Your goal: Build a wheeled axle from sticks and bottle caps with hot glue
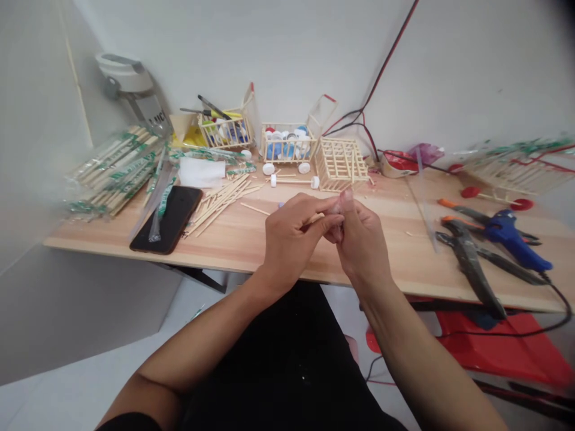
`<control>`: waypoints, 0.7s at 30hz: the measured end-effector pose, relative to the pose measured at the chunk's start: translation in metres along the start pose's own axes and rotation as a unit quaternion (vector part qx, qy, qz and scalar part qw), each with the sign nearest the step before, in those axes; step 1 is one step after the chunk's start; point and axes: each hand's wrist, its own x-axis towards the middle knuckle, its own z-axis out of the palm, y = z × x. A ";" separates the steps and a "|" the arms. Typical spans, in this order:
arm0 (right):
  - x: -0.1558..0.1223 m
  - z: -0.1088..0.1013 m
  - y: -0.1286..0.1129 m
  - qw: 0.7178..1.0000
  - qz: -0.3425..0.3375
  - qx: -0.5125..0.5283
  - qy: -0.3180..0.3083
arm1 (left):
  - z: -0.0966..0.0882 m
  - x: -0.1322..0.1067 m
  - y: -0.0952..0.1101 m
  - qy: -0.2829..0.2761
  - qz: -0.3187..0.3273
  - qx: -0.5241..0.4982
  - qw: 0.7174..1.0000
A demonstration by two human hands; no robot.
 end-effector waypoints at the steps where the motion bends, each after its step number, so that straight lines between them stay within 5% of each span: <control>1: 0.002 0.002 -0.001 1.000 -0.007 -0.012 -0.003 | -0.001 0.002 -0.001 0.008 -0.001 -0.002 1.000; 8: 0.016 0.011 -0.012 0.985 -0.048 -0.114 -0.120 | -0.021 0.016 -0.007 0.003 0.078 0.058 0.995; 12: 0.027 0.009 -0.015 0.955 -0.066 -0.183 -0.225 | -0.048 0.027 0.000 0.006 0.011 0.074 0.997; 16: 0.048 -0.009 -0.001 0.941 -0.048 -0.248 -0.226 | -0.097 0.053 0.012 0.112 -0.034 -0.018 0.993; 21: 0.074 -0.038 0.025 0.946 -0.031 -0.263 -0.188 | -0.184 0.094 0.037 0.289 -0.033 -0.068 0.954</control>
